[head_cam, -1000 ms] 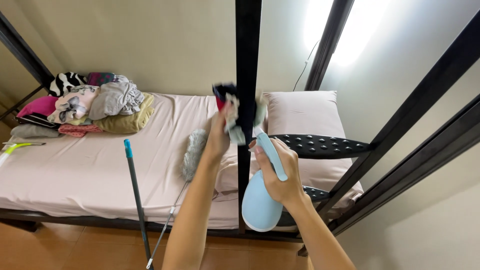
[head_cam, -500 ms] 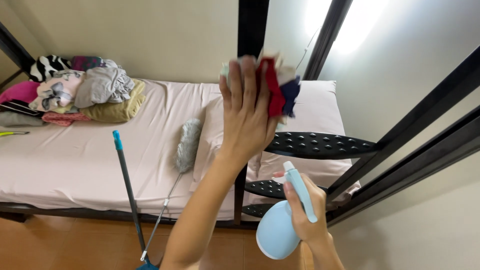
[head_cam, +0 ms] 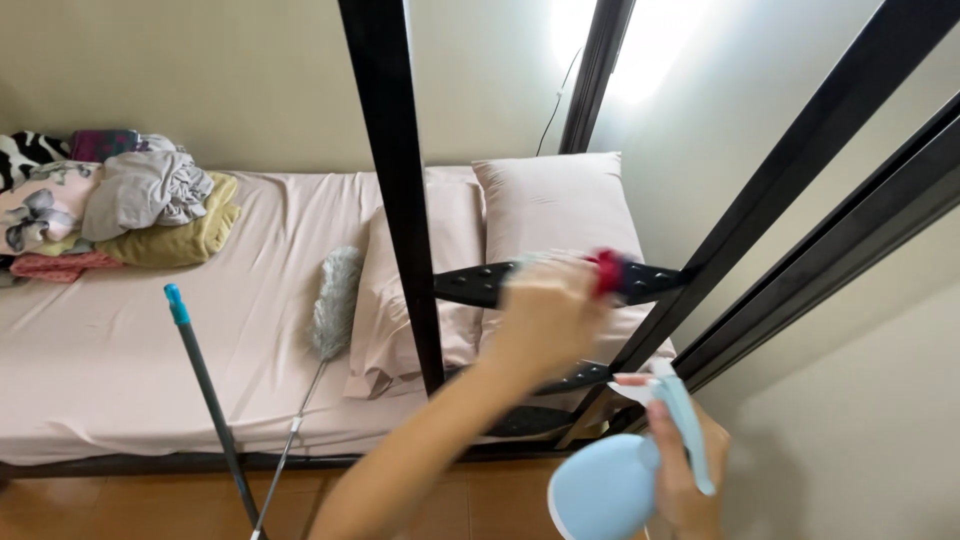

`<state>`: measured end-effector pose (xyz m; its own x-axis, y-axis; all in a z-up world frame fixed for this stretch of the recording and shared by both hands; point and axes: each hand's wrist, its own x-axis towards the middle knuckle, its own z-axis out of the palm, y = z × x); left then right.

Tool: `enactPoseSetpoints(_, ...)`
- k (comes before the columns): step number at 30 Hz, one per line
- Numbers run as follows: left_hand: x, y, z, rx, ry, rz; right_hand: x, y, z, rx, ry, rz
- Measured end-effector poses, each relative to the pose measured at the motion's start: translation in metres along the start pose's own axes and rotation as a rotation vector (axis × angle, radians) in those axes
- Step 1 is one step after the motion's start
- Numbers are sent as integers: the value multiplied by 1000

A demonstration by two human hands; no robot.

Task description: Wiping down a metal bunk bed frame and surrounding area with a cleaning cloth and spray bottle.

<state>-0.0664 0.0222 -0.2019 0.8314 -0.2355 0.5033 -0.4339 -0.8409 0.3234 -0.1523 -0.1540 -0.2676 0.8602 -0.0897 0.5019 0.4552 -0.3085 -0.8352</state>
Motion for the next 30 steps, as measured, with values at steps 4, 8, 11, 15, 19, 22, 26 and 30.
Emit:
enactPoseSetpoints(4, 20, 59, 105, 201, 371, 214, -10, 24, -40, -130, 186, 148)
enactPoseSetpoints(8, 16, 38, 107, 366, 218, 192, -21, 31, -75, -138, 153, 228)
enactPoseSetpoints(11, -8, 7, 57, 53, 241, 244, -33, 33, -82, -159, 150, 286)
enactPoseSetpoints(15, -34, -31, -3, 199, -27, -182, -43, 53, -93, -151, 125, 331)
enactPoseSetpoints(19, -43, -28, 3, 357, 263, -169, -28, 36, -71, -4, 81, 65)
enactPoseSetpoints(22, -15, -17, 73, 428, 432, 56, -17, 27, -65, -67, 15, 267)
enactPoseSetpoints(26, 31, 45, 121, 385, 480, 75, -3, 21, -68, -11, -12, 239)
enactPoseSetpoints(30, 38, 46, 130, 434, 565, 116, 1, 31, -64, 56, -61, 154)
